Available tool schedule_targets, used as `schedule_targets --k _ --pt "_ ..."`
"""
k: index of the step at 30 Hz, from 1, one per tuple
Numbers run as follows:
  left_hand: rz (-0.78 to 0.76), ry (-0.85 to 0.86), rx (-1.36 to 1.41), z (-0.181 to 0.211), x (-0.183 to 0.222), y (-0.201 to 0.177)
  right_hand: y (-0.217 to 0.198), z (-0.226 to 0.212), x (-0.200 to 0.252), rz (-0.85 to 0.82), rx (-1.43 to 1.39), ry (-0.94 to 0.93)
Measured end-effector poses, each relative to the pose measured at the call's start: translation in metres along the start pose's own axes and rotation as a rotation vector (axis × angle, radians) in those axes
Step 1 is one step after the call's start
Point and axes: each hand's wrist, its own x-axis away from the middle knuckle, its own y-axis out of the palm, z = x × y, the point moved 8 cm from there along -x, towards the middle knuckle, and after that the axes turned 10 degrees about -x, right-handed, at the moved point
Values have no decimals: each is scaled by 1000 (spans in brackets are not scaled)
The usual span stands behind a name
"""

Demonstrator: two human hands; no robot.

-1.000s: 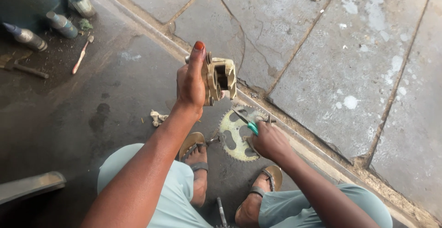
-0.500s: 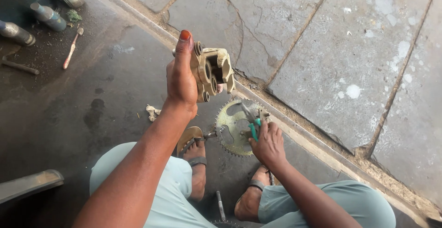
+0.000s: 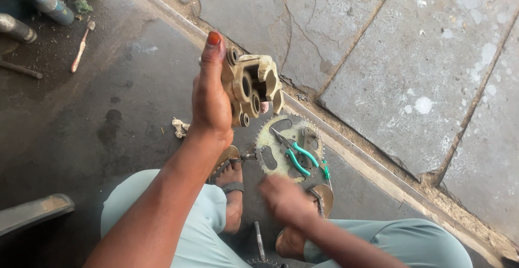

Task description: The person sits on the ground and cleans a motorcycle brake caliper. They wipe the caliper with a cloth, use pliers to pick at and remove material from the caliper's piston cavities, and finish by working on it with a screwdriver.

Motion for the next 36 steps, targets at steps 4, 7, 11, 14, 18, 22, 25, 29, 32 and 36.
schedule_targets --k 4,7,11,14,18,22,25,29,32,36 --pt "-48 27 -20 15 7 7 120 -21 -9 -129 -366 -64" --pt "-45 38 -1 24 16 1 158 21 -34 89 -357 143" --pt "86 151 14 22 28 -33 223 99 -56 158 -400 432" --pt "146 154 52 45 31 -34 265 143 -68 483 394 195" --pt "309 -124 -37 40 29 -44 226 147 -92 272 -63 502" --pt "358 -320 -73 26 33 -59 223 155 -87 33 -516 806" --pt "382 -430 -90 22 41 -65 240 144 -69 9 -605 785" --pt "331 -362 -92 28 39 -41 228 104 -24 -26 -961 806" --pt "233 -101 -99 36 34 -18 164 74 -15 -81 -700 520" --pt "134 100 5 30 31 -11 73 13 7 -126 -352 31"
